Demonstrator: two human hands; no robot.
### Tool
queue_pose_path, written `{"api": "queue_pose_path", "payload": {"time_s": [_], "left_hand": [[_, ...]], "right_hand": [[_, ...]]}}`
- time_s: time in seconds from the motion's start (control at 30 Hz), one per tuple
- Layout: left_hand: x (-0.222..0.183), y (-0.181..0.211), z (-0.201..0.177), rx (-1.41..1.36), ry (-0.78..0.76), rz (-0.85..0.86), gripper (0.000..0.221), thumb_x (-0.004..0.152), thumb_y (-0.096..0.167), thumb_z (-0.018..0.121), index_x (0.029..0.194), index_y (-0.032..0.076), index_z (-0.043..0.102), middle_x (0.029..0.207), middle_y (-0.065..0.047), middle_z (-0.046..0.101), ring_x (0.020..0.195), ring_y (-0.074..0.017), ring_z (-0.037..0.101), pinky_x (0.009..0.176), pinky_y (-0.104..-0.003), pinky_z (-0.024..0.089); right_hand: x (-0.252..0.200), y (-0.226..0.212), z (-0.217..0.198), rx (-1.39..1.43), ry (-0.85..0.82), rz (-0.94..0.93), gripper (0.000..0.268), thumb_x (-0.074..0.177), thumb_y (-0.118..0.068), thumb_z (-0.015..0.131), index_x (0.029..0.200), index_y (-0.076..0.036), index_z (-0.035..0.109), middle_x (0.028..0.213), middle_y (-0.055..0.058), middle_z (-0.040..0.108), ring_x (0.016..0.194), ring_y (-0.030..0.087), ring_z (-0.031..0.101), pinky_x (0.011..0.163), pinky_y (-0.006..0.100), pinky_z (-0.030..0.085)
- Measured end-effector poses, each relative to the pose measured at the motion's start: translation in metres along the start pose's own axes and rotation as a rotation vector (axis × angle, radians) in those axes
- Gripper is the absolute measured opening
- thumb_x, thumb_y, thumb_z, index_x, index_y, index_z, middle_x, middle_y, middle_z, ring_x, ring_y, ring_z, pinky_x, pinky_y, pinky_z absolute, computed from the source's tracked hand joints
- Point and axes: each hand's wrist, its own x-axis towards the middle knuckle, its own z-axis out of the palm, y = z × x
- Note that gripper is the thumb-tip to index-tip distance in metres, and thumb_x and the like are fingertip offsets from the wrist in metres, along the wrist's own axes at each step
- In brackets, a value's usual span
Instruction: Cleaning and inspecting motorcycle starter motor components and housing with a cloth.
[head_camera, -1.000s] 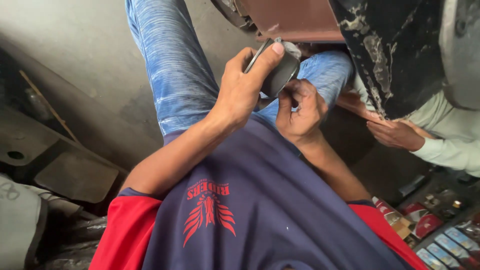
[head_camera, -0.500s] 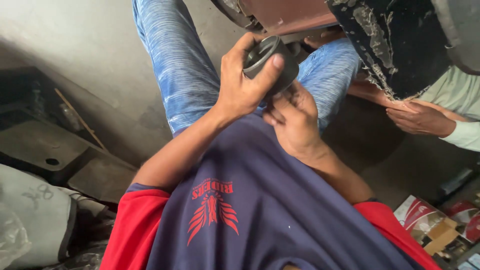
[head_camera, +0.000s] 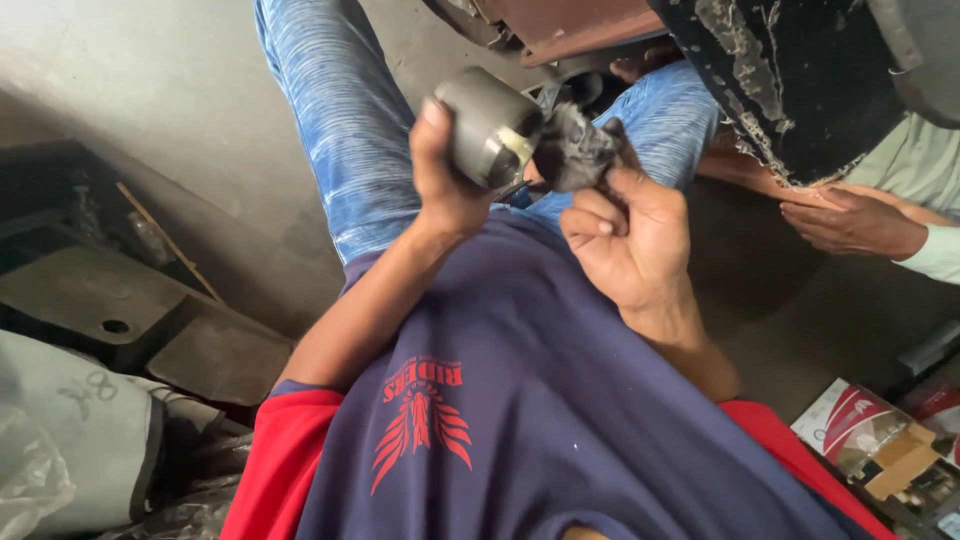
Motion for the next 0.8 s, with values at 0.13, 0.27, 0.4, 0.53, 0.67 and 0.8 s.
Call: {"api": "queue_pose_path", "payload": {"time_s": [0.13, 0.27, 0.4, 0.53, 0.67, 0.8], "left_hand": [[-0.009, 0.023, 0.002, -0.135, -0.171, -0.174, 0.078, 0.096, 0.076, 0.04, 0.11, 0.002, 0.063, 0.084, -0.008, 0.064, 0.056, -0.0134, 0.043, 0.049, -0.027, 0.032], [-0.024, 0.035, 0.009, -0.267, -0.289, -0.392, 0.088, 0.097, 0.08, 0.036, 0.11, -0.003, 0.063, 0.071, -0.002, 0.05, 0.055, -0.0097, 0.037, 0.052, -0.028, 0.026], [-0.03, 0.021, 0.005, -0.54, -0.615, -0.598, 0.089, 0.102, 0.081, 0.035, 0.105, -0.005, 0.06, 0.069, -0.002, 0.051, 0.052, -0.0079, 0.037, 0.049, -0.023, 0.027], [-0.041, 0.02, 0.02, -0.603, -0.489, -0.671, 0.088, 0.099, 0.078, 0.033, 0.105, -0.006, 0.056, 0.094, -0.005, 0.056, 0.055, -0.0109, 0.038, 0.05, -0.027, 0.03], [-0.046, 0.019, 0.026, -0.592, -0.504, -0.65, 0.093, 0.097, 0.085, 0.031, 0.107, -0.004, 0.058, 0.095, -0.006, 0.055, 0.057, -0.0094, 0.038, 0.05, -0.025, 0.031], [-0.048, 0.033, 0.048, -0.591, -0.241, -0.723, 0.097, 0.088, 0.089, 0.027, 0.11, 0.001, 0.061, 0.088, -0.006, 0.056, 0.052, -0.0098, 0.037, 0.047, -0.025, 0.032]], "right_hand": [[0.003, 0.001, 0.016, -0.09, -0.032, -0.042, 0.024, 0.106, -0.004, 0.055, 0.126, -0.013, 0.064, 0.11, 0.001, 0.066, 0.07, 0.009, 0.046, 0.073, 0.024, 0.043], [0.023, 0.003, -0.014, -0.657, -0.047, -0.451, 0.019, 0.106, 0.002, 0.056, 0.124, -0.004, 0.062, 0.11, 0.006, 0.064, 0.097, 0.013, 0.057, 0.091, 0.028, 0.048], [0.079, -0.002, -0.063, -1.025, 0.026, -0.716, 0.027, 0.109, 0.011, 0.051, 0.132, 0.001, 0.06, 0.126, 0.009, 0.064, 0.117, 0.016, 0.061, 0.105, 0.029, 0.049], [0.101, -0.011, -0.087, -0.65, -0.052, -0.441, 0.025, 0.11, 0.008, 0.046, 0.131, -0.003, 0.056, 0.121, 0.012, 0.063, 0.113, 0.021, 0.063, 0.108, 0.037, 0.053], [0.087, -0.001, -0.045, -0.525, 0.104, -0.221, 0.04, 0.095, -0.001, 0.038, 0.128, -0.015, 0.055, 0.117, 0.01, 0.067, 0.104, 0.021, 0.068, 0.095, 0.035, 0.057], [0.093, -0.028, -0.112, -0.223, -0.303, -0.075, 0.034, 0.114, -0.003, 0.042, 0.144, -0.007, 0.059, 0.1, 0.005, 0.067, 0.077, 0.008, 0.062, 0.071, 0.021, 0.055]]}}
